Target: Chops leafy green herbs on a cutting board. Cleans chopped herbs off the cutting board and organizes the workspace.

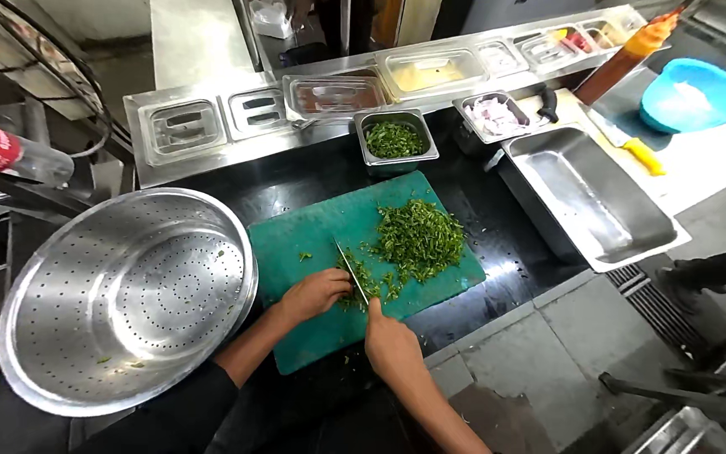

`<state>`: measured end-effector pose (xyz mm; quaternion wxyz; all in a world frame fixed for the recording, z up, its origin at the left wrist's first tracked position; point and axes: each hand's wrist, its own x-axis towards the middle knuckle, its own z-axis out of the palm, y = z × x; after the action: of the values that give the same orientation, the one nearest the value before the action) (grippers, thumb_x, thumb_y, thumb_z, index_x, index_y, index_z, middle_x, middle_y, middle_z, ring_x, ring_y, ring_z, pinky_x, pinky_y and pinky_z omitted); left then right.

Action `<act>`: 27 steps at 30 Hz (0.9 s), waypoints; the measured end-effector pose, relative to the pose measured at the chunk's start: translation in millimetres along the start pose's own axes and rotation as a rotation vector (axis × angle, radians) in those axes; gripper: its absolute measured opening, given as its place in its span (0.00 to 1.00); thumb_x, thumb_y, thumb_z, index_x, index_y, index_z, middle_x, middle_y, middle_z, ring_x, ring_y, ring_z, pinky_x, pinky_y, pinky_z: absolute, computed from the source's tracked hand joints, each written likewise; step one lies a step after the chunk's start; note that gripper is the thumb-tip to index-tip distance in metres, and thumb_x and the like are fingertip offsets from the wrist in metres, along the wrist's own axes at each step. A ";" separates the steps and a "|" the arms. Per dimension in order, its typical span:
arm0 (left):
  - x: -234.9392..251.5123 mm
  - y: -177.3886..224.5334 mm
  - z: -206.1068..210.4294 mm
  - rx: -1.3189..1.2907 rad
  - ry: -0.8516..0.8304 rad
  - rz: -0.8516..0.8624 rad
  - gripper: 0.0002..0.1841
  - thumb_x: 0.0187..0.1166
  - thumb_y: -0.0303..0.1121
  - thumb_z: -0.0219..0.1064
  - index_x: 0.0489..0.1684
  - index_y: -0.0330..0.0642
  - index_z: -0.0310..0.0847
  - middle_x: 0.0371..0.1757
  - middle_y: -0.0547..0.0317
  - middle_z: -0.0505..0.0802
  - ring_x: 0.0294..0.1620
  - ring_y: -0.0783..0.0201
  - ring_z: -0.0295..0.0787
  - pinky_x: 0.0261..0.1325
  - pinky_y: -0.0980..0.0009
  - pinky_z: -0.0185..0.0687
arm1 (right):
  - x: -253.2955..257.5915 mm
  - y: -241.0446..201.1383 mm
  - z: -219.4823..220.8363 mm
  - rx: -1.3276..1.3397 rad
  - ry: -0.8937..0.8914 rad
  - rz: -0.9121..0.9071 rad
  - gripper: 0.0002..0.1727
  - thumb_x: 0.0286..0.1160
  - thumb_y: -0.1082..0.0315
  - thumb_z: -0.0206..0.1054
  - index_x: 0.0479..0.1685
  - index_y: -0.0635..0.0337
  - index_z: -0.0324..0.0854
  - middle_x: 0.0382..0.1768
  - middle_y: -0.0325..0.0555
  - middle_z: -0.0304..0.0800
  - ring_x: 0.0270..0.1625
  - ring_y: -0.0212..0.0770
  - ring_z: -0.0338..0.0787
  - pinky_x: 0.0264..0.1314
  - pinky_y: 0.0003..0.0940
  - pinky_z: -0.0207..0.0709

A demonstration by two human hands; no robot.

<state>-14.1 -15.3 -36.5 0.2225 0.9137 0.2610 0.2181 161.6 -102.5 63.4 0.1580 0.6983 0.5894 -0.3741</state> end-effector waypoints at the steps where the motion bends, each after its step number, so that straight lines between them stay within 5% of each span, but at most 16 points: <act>1: -1.6 2.2 -2.9 0.018 -0.020 -0.013 0.07 0.75 0.21 0.69 0.41 0.37 0.94 0.53 0.50 0.94 0.61 0.55 0.91 0.69 0.61 0.85 | -3.5 -1.3 -1.4 0.004 -0.009 0.002 0.22 0.94 0.63 0.43 0.83 0.53 0.60 0.49 0.58 0.92 0.55 0.60 0.94 0.55 0.57 0.85; 6: -13.7 14.1 -11.1 -0.009 -0.136 -0.137 0.11 0.84 0.29 0.65 0.52 0.36 0.93 0.67 0.45 0.90 0.72 0.51 0.86 0.76 0.58 0.80 | 7.3 -6.5 10.4 -0.003 0.010 0.001 0.22 0.93 0.65 0.43 0.84 0.53 0.59 0.49 0.58 0.92 0.55 0.59 0.95 0.54 0.56 0.86; 10: -29.0 8.1 -1.7 0.069 0.027 -0.077 0.08 0.76 0.21 0.68 0.45 0.38 0.93 0.58 0.48 0.94 0.60 0.53 0.93 0.63 0.59 0.89 | 0.3 -10.6 9.0 -0.022 -0.013 -0.014 0.22 0.93 0.66 0.45 0.83 0.54 0.60 0.49 0.59 0.92 0.55 0.60 0.95 0.54 0.56 0.85; 15: -23.6 3.4 -3.6 0.102 0.088 -0.041 0.08 0.68 0.18 0.71 0.37 0.39 0.94 0.49 0.54 0.95 0.57 0.56 0.93 0.64 0.62 0.88 | -2.8 -14.8 10.0 -0.036 -0.013 -0.016 0.23 0.92 0.66 0.46 0.84 0.54 0.60 0.49 0.59 0.92 0.55 0.62 0.94 0.53 0.57 0.85; 27: -36.7 0.7 -7.1 0.115 0.075 -0.037 0.07 0.70 0.27 0.68 0.37 0.41 0.92 0.46 0.55 0.95 0.56 0.59 0.93 0.63 0.66 0.87 | 6.1 -24.0 21.6 -0.029 -0.024 -0.034 0.23 0.92 0.66 0.46 0.84 0.53 0.59 0.49 0.58 0.92 0.54 0.61 0.95 0.53 0.57 0.86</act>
<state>-45.7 -34.9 -40.7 0.1638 0.9112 0.2979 0.2328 131.9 -106.4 49.9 0.1685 0.6814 0.6046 -0.3765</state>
